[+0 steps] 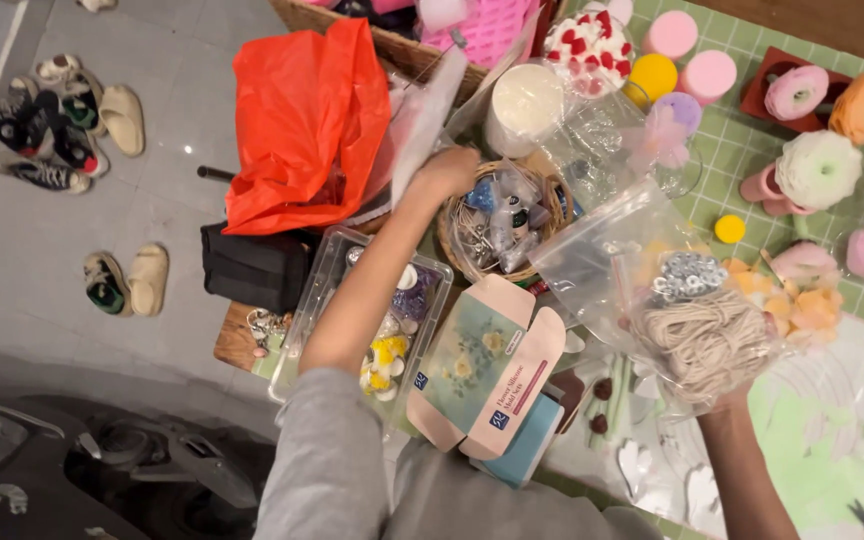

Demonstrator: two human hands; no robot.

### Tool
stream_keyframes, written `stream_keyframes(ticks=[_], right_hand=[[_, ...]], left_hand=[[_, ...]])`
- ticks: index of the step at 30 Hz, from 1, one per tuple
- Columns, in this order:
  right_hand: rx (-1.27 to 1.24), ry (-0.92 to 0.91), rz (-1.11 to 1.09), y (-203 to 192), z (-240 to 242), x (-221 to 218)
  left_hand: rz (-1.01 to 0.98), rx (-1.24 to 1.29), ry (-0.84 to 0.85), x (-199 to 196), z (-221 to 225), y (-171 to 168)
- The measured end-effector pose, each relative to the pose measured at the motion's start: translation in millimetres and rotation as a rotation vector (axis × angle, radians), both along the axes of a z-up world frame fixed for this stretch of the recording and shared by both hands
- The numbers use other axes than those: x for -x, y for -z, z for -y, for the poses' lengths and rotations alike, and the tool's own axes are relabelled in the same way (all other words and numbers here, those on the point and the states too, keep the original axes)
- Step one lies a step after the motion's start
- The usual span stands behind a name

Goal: The recorder is preparing candle materials, including cutting wicks and assembling wax petal decorations on a silicone mat.

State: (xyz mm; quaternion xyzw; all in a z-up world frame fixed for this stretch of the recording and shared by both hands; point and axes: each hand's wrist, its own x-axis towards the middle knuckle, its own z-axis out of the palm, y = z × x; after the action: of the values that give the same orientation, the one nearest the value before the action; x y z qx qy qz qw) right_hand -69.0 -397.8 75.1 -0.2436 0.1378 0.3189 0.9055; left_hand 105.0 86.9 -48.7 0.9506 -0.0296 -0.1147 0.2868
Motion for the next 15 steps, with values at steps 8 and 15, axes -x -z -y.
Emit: stream_keyframes(ticks=[8,15], right_hand=[[0.066,0.163,-0.035,8,26,0],[0.116,0.194,-0.088,10,36,-11]], left_hand=[[-0.338,0.004,0.091,-28,-4,-45],[-0.123,0.048,0.105,-24,-43,-88]])
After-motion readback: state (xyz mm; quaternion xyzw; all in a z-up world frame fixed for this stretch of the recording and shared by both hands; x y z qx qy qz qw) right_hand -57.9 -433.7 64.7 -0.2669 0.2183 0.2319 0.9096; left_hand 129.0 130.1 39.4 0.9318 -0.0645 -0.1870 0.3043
